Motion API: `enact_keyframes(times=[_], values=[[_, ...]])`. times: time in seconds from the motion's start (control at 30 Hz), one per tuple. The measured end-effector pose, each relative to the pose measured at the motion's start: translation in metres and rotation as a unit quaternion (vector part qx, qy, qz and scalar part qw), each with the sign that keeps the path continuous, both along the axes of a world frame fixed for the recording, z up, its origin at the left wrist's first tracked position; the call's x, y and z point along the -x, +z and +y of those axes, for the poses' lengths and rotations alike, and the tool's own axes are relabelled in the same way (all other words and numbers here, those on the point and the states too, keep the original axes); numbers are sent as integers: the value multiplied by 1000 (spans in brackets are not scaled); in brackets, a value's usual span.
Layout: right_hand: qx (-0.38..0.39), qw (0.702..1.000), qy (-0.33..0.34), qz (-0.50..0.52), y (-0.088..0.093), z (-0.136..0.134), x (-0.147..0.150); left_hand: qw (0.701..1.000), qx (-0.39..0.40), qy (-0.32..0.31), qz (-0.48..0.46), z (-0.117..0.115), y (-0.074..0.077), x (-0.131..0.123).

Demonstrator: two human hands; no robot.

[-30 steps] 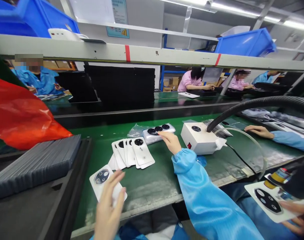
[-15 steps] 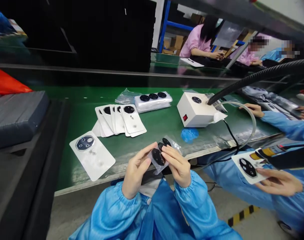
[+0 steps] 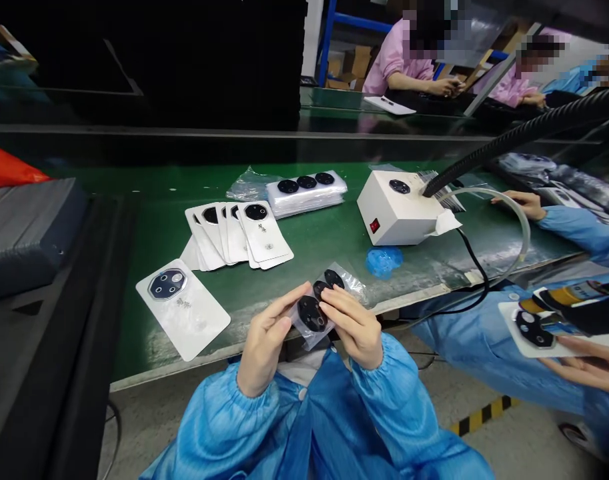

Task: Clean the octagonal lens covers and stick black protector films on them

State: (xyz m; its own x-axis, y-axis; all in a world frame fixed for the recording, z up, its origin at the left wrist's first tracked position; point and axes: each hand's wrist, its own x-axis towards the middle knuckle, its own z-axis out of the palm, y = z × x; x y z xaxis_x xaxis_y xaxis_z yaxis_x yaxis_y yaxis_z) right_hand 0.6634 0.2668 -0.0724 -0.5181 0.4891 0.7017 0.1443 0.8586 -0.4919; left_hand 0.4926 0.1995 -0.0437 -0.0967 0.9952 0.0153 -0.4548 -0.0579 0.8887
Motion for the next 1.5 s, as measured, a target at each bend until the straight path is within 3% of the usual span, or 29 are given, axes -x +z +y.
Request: enact_keyframes(times=[0.57,0.97,1.17,1.33,1.5], values=[[-6,1000,10,-5,-4,1,0,1000,-2,-15,-9,-1,-2,3],[-35,998,3,-42,-11,2,-1,989,96,-11,112,-4,0,13],[63,993,12,-97,6,-16,7,978,74,-14,195,-5,4,5],[106,991,-21,-79,21,-25,15,938,-28,4,345,-8,12,-2],[84,996,-13,-35,29,-21,13,853,-180,20,489,-6,21,4]])
